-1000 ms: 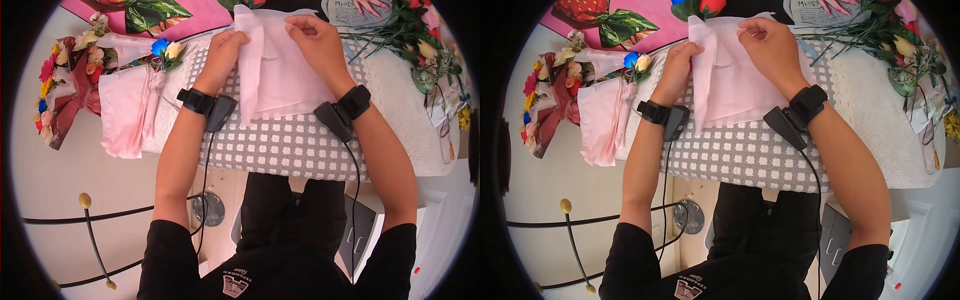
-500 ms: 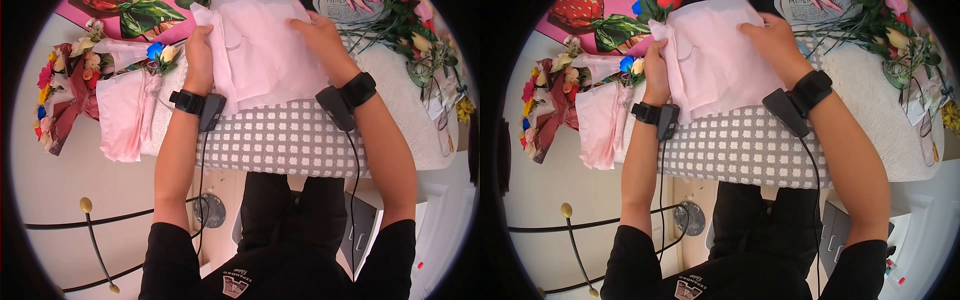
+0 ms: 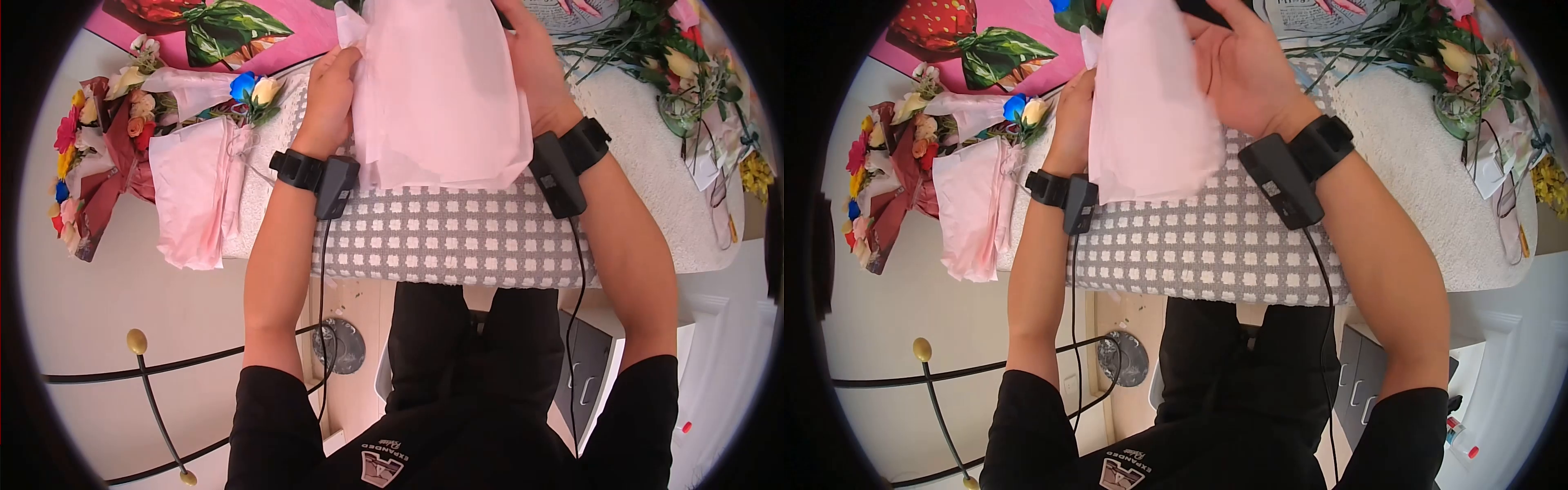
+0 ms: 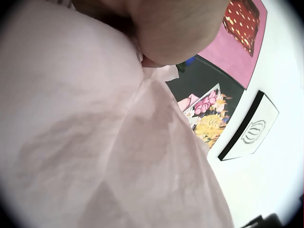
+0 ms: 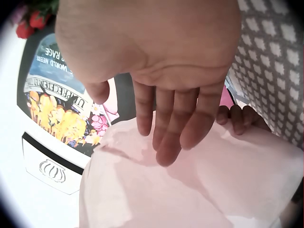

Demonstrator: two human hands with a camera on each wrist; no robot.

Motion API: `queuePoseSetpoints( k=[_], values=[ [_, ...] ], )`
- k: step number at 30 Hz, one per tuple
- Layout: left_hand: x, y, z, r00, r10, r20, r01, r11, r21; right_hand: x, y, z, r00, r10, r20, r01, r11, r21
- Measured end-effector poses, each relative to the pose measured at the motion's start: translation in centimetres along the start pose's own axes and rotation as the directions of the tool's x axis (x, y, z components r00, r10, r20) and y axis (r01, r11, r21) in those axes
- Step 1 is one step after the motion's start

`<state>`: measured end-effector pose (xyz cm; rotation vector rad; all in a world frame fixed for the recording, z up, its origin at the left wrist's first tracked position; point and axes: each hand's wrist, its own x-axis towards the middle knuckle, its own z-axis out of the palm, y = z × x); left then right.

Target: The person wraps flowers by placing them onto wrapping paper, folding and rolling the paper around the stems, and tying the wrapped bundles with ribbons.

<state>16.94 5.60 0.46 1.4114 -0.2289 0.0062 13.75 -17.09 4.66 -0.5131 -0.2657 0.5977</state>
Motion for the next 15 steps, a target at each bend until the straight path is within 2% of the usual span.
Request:
queuePoseSetpoints(
  k=[1, 2, 3, 4, 6, 7, 8, 10, 11, 15],
  values=[
    [-0.1, 0.1, 0.0, 0.999, -0.04, -0.022, 0.039, 0.997, -0.063, 0.8, 0.2, -2.1, 0.983, -0.03, 0.182, 0.034, 0.999, -0.02],
    [-0.1, 0.1, 0.0, 0.996, -0.083, -0.04, 0.078, 0.989, -0.127, 1.4, 0.5, -2.9, 0.933, -0.054, 0.357, 0.071, 0.997, -0.034],
    [0.3, -0.4, -0.9, 0.994, 0.009, 0.113, 0.009, 0.987, -0.161, 1.9, 1.1, -3.8, 0.994, -0.104, 0.047, 0.111, 0.977, -0.181],
    [0.0, 0.1, -1.0, 0.958, -0.013, 0.287, 0.114, 0.933, -0.341, 1.9, 1.2, -4.2, 0.994, -0.105, 0.043, 0.111, 0.978, -0.179],
    [-0.9, 0.8, -0.8, 0.877, 0.004, 0.481, 0.27, 0.823, -0.5, 1.9, 1.4, -5.1, 0.995, -0.091, -0.049, 0.051, 0.841, -0.539],
    [-1.2, 1.3, -0.4, 0.876, 0.003, 0.482, 0.272, 0.822, -0.499, 1.8, 2.1, -4.2, 0.975, -0.156, -0.156, 0.038, 0.816, -0.576],
    [-1.2, 1.9, -0.1, 0.875, -0.008, 0.483, 0.265, 0.844, -0.467, 1.7, 2.1, -4.1, 0.975, -0.159, -0.153, 0.042, 0.815, -0.578],
    [-1.2, 2.9, 0.6, 0.874, -0.025, 0.485, 0.248, 0.882, -0.4, 1.7, 2.2, -4.5, 0.985, -0.067, -0.161, -0.05, 0.774, -0.631],
    [-1.4, 3.2, 0.9, 0.874, -0.04, 0.484, 0.244, 0.898, -0.366, 1.8, 2.7, -4.5, 0.974, -0.121, -0.192, -0.036, 0.753, -0.657],
    [-2.4, 3.3, 2.0, 0.871, -0.12, 0.476, 0.251, 0.942, -0.221, 1.7, 2.8, -4.9, 0.971, -0.142, -0.192, -0.018, 0.758, -0.652]
  ],
)
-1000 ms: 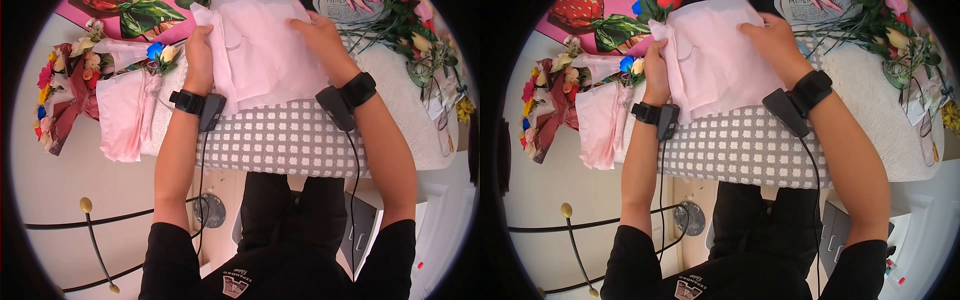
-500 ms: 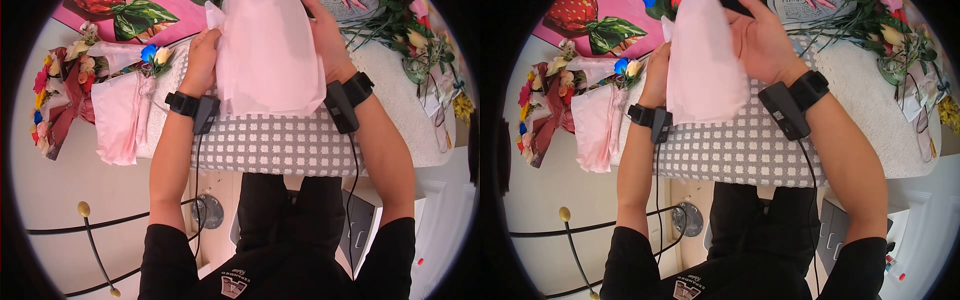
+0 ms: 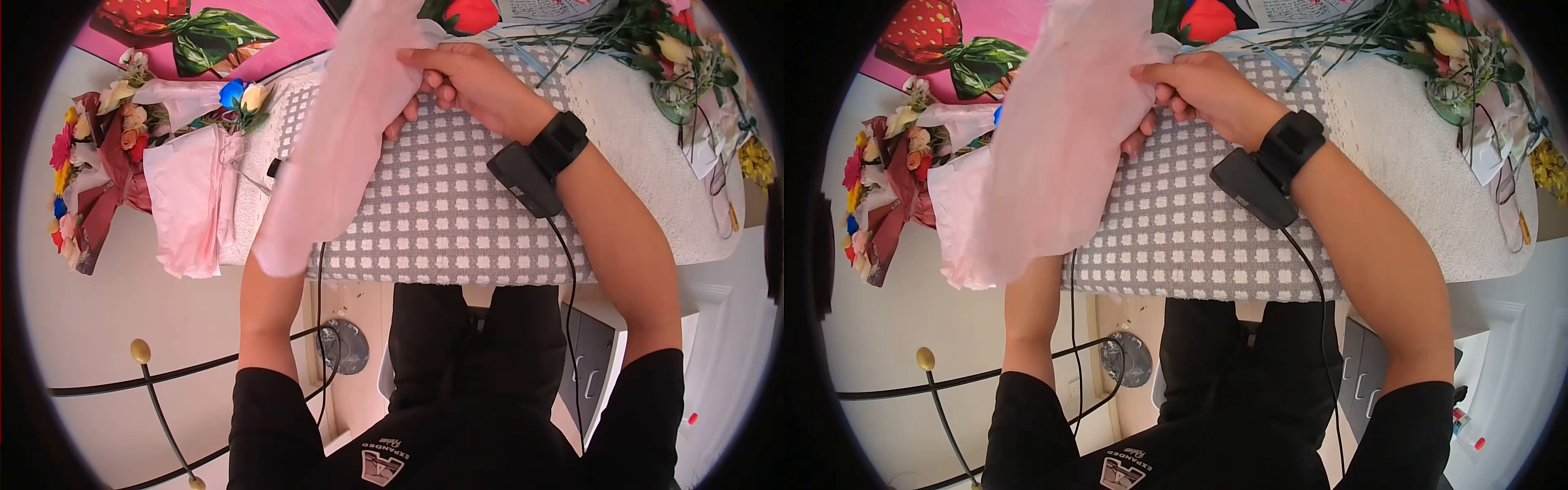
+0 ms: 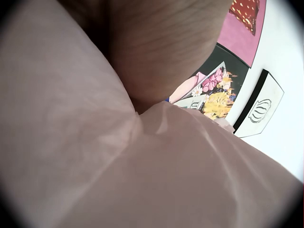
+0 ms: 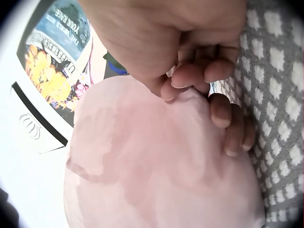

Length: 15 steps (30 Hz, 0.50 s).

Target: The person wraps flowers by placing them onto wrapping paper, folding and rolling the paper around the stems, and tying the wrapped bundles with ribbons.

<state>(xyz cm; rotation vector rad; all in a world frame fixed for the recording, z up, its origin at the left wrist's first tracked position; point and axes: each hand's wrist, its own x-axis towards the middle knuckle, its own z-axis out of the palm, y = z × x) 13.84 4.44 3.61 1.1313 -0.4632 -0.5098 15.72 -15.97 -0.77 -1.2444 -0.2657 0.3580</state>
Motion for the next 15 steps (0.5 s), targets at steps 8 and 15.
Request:
queuePoseSetpoints(
  k=[8, 15],
  values=[
    [-0.6, -0.2, 1.6, 0.993, -0.089, -0.078, 0.106, 0.958, 0.265, 0.9, 0.0, -0.8, 0.983, -0.149, -0.105, 0.16, 0.981, 0.106],
    [0.3, -2.3, 1.0, 0.974, -0.179, -0.143, 0.213, 0.935, 0.282, 0.7, 0.0, -0.9, 0.987, -0.123, -0.104, 0.138, 0.98, 0.147]
  ],
)
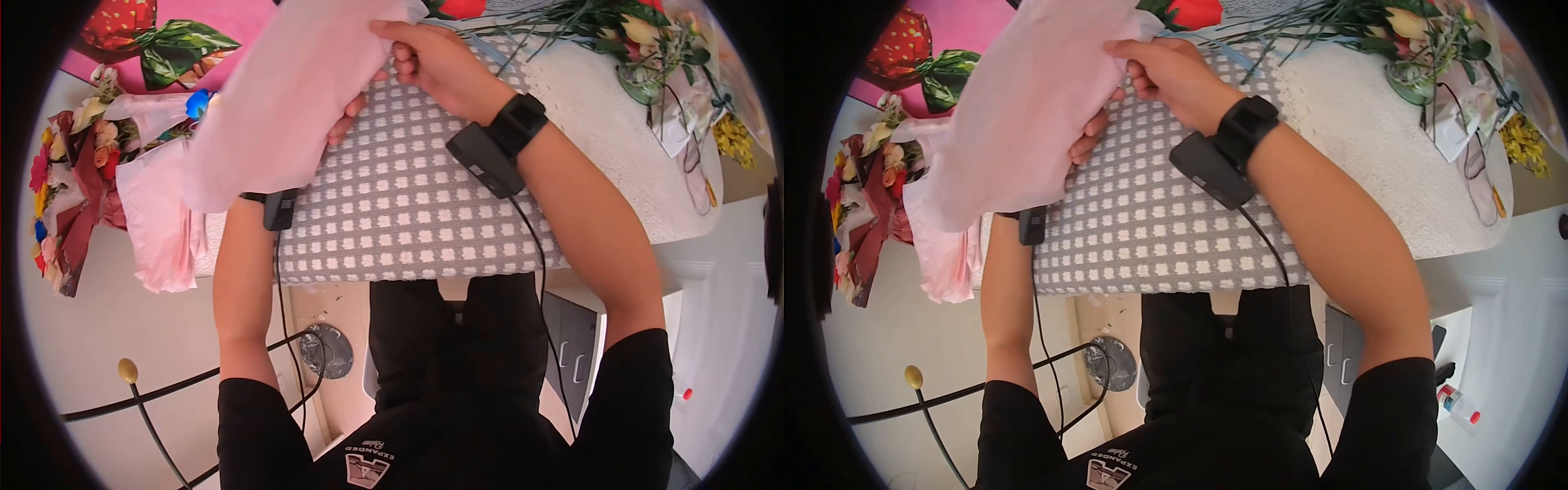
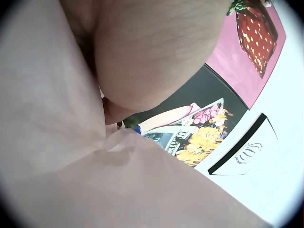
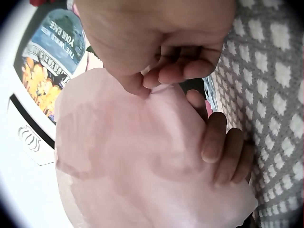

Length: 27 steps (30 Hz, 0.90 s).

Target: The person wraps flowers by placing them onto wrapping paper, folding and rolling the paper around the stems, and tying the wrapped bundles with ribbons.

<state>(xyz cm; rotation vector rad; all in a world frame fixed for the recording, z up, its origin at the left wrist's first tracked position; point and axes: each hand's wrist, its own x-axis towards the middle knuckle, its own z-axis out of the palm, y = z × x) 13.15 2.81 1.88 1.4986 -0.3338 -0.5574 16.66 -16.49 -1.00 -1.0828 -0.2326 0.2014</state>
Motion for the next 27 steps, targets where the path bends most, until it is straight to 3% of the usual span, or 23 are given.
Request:
queuePoseSetpoints(
  k=[9, 14, 18, 23, 27],
  values=[
    [-0.5, -2.4, -3.4, 0.996, 0.029, -0.086, -0.018, 0.992, 0.121, 0.0, 0.0, 0.0, 0.999, 0.035, -0.037, -0.036, 0.999, -0.03],
    [-1.1, -1.3, -2.5, 0.985, 0.072, -0.157, -0.039, 0.978, 0.204, 0.4, 0.2, 0.0, 0.996, 0.017, -0.087, -0.027, 0.992, -0.122],
    [-0.9, -1.6, -3.3, 0.985, 0.137, -0.104, -0.107, 0.962, 0.252, 0.3, 0.2, 0.0, 0.996, 0.016, -0.093, -0.028, 0.992, -0.123],
    [0.1, -1.5, -5.0, 0.881, 0.425, -0.208, -0.362, 0.889, 0.281, 0.2, 0.1, 0.2, 0.992, 0.007, -0.125, -0.022, 0.993, -0.119],
    [0.8, -0.5, -6.4, 0.715, 0.635, -0.294, -0.549, 0.769, 0.327, 0.2, -0.1, 0.4, 0.988, 0.0, -0.153, -0.014, 0.996, -0.093]
  ],
)
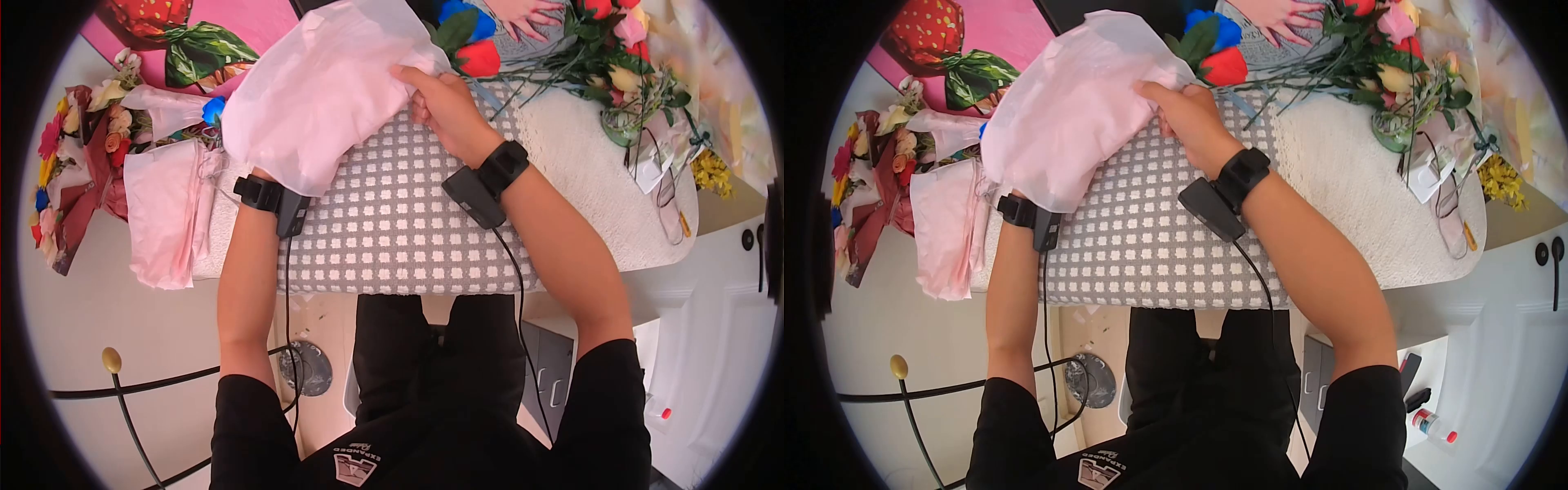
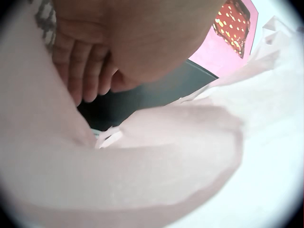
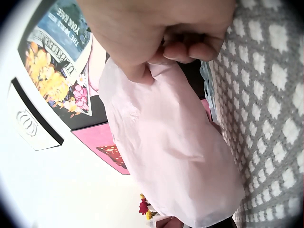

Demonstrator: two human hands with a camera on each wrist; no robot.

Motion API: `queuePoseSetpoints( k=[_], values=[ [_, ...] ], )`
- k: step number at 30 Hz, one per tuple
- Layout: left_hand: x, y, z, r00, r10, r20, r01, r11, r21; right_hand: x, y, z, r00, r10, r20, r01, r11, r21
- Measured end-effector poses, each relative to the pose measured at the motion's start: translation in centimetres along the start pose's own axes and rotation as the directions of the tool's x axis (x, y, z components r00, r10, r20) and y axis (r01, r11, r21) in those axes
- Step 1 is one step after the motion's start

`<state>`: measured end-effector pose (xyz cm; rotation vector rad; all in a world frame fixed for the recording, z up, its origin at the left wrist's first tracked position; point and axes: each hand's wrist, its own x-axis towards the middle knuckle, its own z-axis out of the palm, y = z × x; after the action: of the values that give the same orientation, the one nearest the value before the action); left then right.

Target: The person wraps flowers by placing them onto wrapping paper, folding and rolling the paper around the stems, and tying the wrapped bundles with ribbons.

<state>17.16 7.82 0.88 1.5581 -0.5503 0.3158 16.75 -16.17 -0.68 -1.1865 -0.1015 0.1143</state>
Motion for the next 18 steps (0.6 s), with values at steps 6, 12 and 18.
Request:
queuePoseSetpoints(
  k=[6, 12, 18],
  values=[
    [1.4, 2.3, -1.7, 0.934, 0.286, -0.215, -0.289, 0.957, 0.017, 0.0, 0.2, -0.1, 1.0, 0.002, -0.004, -0.002, 1.0, -0.011],
    [0.6, 17.5, 0.4, 0.849, 0.438, -0.296, -0.449, 0.893, 0.033, -0.4, -0.3, 0.4, 0.999, 0.015, -0.04, -0.016, 1.0, -0.027],
    [-1.1, 23.5, 2.9, 0.799, 0.593, -0.097, -0.601, 0.792, -0.109, -0.4, -0.2, 0.3, 1.0, 0.005, -0.007, -0.005, 0.999, -0.036]
  ],
)
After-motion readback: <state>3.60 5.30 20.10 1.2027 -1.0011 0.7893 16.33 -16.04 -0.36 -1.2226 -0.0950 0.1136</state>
